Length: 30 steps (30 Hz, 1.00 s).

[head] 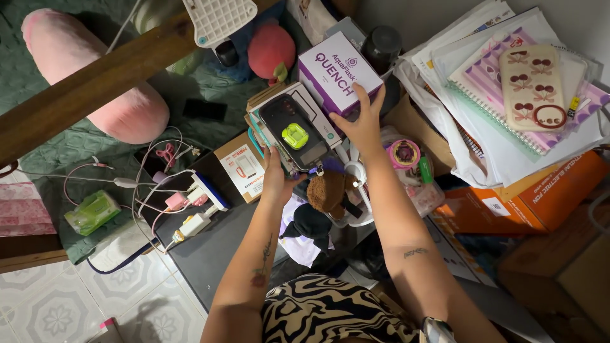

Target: The person organizes various boxes and items in a cluttered room. They pick up and place boxes, a hairdryer, and other items on a shelf and a table.

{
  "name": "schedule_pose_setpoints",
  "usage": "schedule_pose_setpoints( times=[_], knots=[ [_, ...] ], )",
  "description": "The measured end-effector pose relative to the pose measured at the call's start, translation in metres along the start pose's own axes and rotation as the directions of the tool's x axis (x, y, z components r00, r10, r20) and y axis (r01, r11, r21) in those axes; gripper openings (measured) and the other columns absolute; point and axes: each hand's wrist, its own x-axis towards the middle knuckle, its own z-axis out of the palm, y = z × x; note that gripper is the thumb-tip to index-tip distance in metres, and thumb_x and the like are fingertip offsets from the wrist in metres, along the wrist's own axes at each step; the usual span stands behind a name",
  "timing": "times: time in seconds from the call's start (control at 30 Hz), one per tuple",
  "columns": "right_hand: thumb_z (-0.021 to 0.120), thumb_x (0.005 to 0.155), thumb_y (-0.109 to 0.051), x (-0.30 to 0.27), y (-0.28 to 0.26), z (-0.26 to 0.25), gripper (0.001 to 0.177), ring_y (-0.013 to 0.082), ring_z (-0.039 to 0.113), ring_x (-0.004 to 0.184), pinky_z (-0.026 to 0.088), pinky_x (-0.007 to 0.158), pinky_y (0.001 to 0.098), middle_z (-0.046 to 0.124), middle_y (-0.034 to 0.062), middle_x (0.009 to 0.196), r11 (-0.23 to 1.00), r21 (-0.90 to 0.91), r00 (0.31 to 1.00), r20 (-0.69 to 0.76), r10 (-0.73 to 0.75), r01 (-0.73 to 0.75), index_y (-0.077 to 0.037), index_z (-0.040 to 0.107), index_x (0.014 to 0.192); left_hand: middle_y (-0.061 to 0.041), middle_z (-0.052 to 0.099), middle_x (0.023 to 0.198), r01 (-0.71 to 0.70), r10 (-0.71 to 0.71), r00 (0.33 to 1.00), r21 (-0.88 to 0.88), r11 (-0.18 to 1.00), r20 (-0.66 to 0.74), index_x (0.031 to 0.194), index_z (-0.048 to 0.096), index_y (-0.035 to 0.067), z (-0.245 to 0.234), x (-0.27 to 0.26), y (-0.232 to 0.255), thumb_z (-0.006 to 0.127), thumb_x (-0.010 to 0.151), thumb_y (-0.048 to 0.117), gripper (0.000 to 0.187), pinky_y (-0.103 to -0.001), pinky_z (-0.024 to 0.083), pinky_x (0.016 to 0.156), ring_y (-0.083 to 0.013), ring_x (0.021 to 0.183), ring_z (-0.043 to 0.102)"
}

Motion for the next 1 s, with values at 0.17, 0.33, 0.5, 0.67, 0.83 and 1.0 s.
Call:
schedule_pose_setpoints(
  times=[0.17, 0.33, 0.5, 0.67, 0.83, 1.0],
  knots=[
    [0.095, 0.078, -0.023, -0.004, 0.009, 0.004, 0.079, 0.0447, 0.047, 0.139, 0.044, 0.119, 0.0484, 0.021, 0.0296, 0.157, 1.000, -0.017, 0.998, -0.066, -0.022, 0.021, -0.017, 0.055, 0.146, -0.007, 0.047, 0.149, -0.106, 0.116, 0.990, -0.127, 0.986, 0.076, 0.160, 0.016, 0.034, -0.006, 0.013, -0.016, 0.037, 0.105, 0.048, 0.060, -0.059, 0.052, 0.095, -0.0304, 0.130, 0.054],
    [0.095, 0.082, -0.023, -0.010, 0.021, 0.001, 0.078, 0.0432, 0.045, 0.146, 0.040, 0.125, 0.0477, 0.025, 0.0282, 0.161, 1.000, -0.011, 0.999, -0.043, -0.003, 0.002, -0.019, 0.056, 0.150, -0.007, 0.039, 0.155, -0.046, 0.052, 0.997, -0.094, 0.995, 0.059, 0.158, 0.012, 0.037, -0.009, 0.019, -0.018, 0.039, 0.099, 0.055, 0.067, -0.061, 0.048, 0.096, -0.0359, 0.134, 0.048],
    [0.084, 0.101, -0.023, -0.026, -0.007, 0.002, 0.073, 0.0467, 0.032, 0.150, 0.024, 0.125, 0.0506, 0.031, 0.0308, 0.161, 0.975, -0.219, 0.983, -0.166, -0.072, 0.034, -0.001, 0.044, 0.157, -0.002, 0.023, 0.163, -0.017, 0.011, 0.999, 0.121, 0.992, 0.045, 0.159, 0.020, 0.027, -0.067, -0.016, -0.004, 0.039, 0.094, 0.066, 0.078, -0.064, 0.044, 0.104, -0.0349, 0.142, 0.036],
    [0.057, 0.103, -0.008, -0.206, -0.138, 0.086, 0.034, 0.0284, 0.055, 0.124, 0.044, 0.110, 0.0403, 0.056, 0.0148, 0.133, 0.931, 0.298, 0.975, -0.134, -0.176, 0.209, 0.001, 0.048, 0.135, -0.010, 0.046, 0.158, -0.121, 0.112, 0.993, 0.266, 0.956, 0.048, 0.149, 0.047, 0.015, -0.228, -0.108, -0.001, 0.044, 0.097, 0.064, 0.072, -0.056, 0.045, 0.106, -0.0354, 0.141, 0.045],
    [0.072, 0.088, -0.008, -0.349, -0.281, 0.166, 0.022, 0.0341, 0.061, 0.119, 0.048, 0.106, 0.0444, 0.066, 0.0137, 0.121, 0.884, 0.410, 0.681, 0.583, -0.442, 0.223, -0.008, 0.071, 0.110, -0.015, 0.053, 0.151, -0.166, 0.216, 0.930, 0.185, 0.969, -0.297, 0.147, 0.052, 0.014, -0.424, -0.254, -0.001, 0.038, 0.100, 0.062, 0.069, -0.052, 0.048, 0.104, -0.0307, 0.138, 0.048],
    [0.072, 0.087, -0.014, -0.409, -0.397, 0.293, 0.029, 0.0371, 0.055, 0.128, 0.044, 0.110, 0.0466, 0.062, 0.0153, 0.130, 0.844, 0.441, 0.425, 0.730, -0.535, 0.306, -0.010, 0.072, 0.115, -0.010, 0.049, 0.154, -0.130, 0.263, 0.736, 0.251, 0.959, -0.623, 0.150, 0.049, 0.018, -0.601, -0.408, 0.020, 0.027, 0.100, 0.063, 0.071, -0.050, 0.048, 0.102, -0.0258, 0.138, 0.046]
  ],
)
